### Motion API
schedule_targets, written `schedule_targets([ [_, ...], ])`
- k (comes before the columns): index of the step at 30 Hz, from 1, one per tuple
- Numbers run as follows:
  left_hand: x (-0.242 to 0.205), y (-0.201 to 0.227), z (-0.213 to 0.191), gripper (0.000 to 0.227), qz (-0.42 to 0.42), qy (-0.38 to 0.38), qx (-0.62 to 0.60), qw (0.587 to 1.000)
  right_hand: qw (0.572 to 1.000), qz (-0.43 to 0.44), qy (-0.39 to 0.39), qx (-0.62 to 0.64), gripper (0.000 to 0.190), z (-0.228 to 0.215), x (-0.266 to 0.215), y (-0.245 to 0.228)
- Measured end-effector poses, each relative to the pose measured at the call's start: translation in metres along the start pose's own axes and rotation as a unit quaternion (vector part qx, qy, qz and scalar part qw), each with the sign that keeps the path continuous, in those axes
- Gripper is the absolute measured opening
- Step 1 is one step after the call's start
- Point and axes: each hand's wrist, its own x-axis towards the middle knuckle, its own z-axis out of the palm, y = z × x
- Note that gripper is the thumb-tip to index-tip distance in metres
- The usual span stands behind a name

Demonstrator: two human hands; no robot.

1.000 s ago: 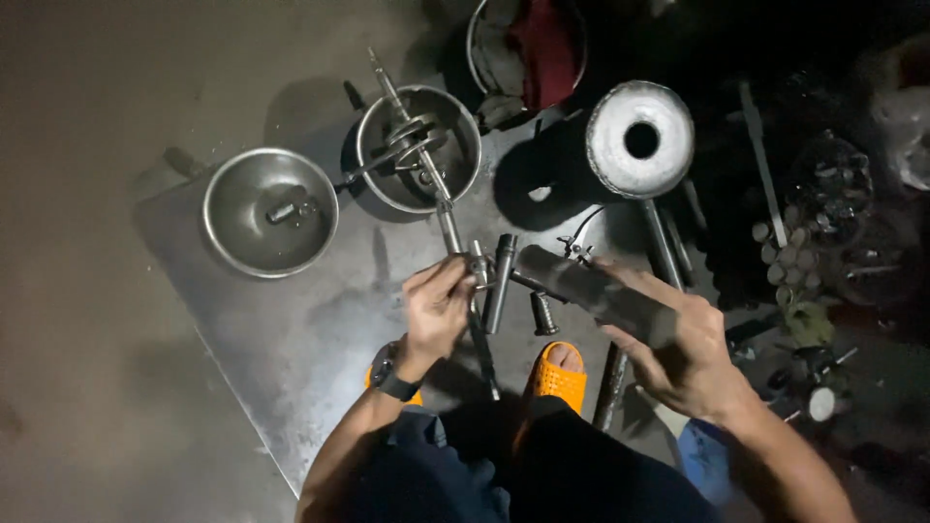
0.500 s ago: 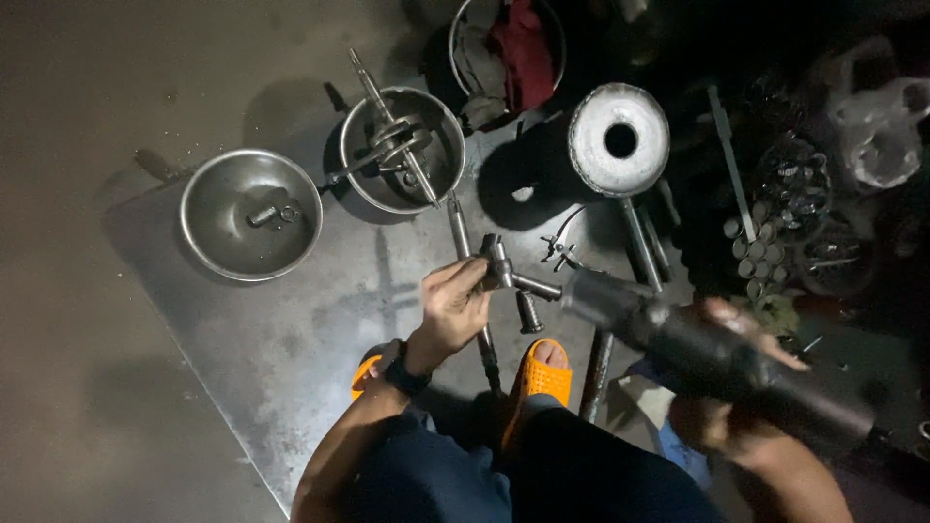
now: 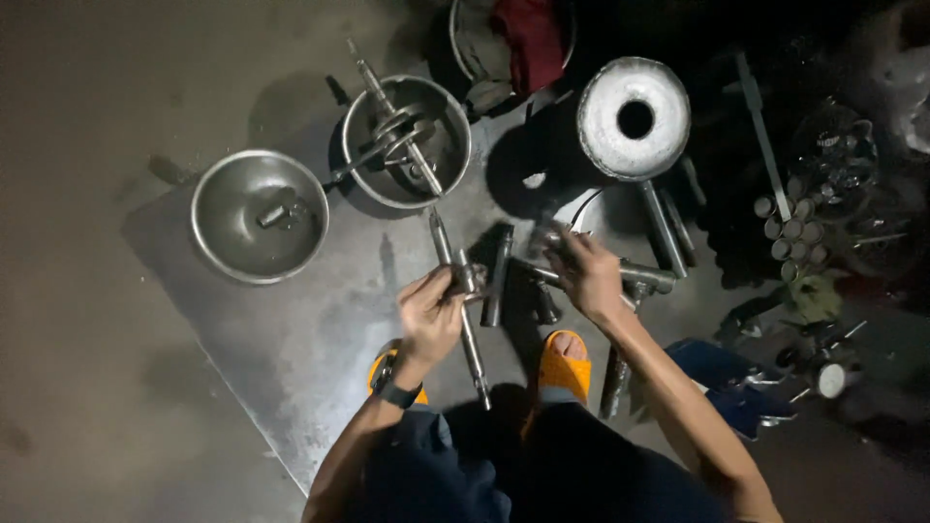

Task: The person assembles various metal components on a workbench. They use a hammer to tap parts together and a cloth to wipe surfaces, handling multiple cylindrical and rod-shaped pieces throughout the process.

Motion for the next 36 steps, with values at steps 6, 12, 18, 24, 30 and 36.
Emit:
schedule_targets([
  [6, 0.007, 0.009, 0.008, 0.009, 0.016, -0.026, 0.002, 1.0, 0.953, 0.175, -0.089, -0.233, 0.047, 0.028, 0.002, 0.029],
  [12, 0.033, 0.042, 0.034, 0.013, 0.049, -0.046, 0.064, 0.996, 0.934, -0.048, -0.09, 0.343, 0.079, -0.037, 0.07, -0.102],
  [18, 0.018, 0.044, 0.043, 0.008, 0.059, -0.041, 0.061, 0.996, 0.871, -0.037, -0.05, 0.487, 0.043, -0.039, 0.076, -0.129],
  [24, -0.003, 0.056, 0.039, 0.018, -0.028, -0.004, 0.09, 0.996, 0.852, -0.104, -0.027, 0.513, 0.033, -0.038, 0.069, -0.141],
  [30, -0.023, 0.04, 0.027, 0.02, -0.112, -0.061, 0.104, 0.986, 0.868, -0.169, -0.018, 0.467, 0.034, -0.034, 0.059, -0.153],
  [36, -0.006, 0.042, 0.033, 0.015, -0.149, -0.021, -0.069, 0.986, 0.895, -0.125, -0.127, 0.409, 0.066, -0.036, 0.054, -0.09],
])
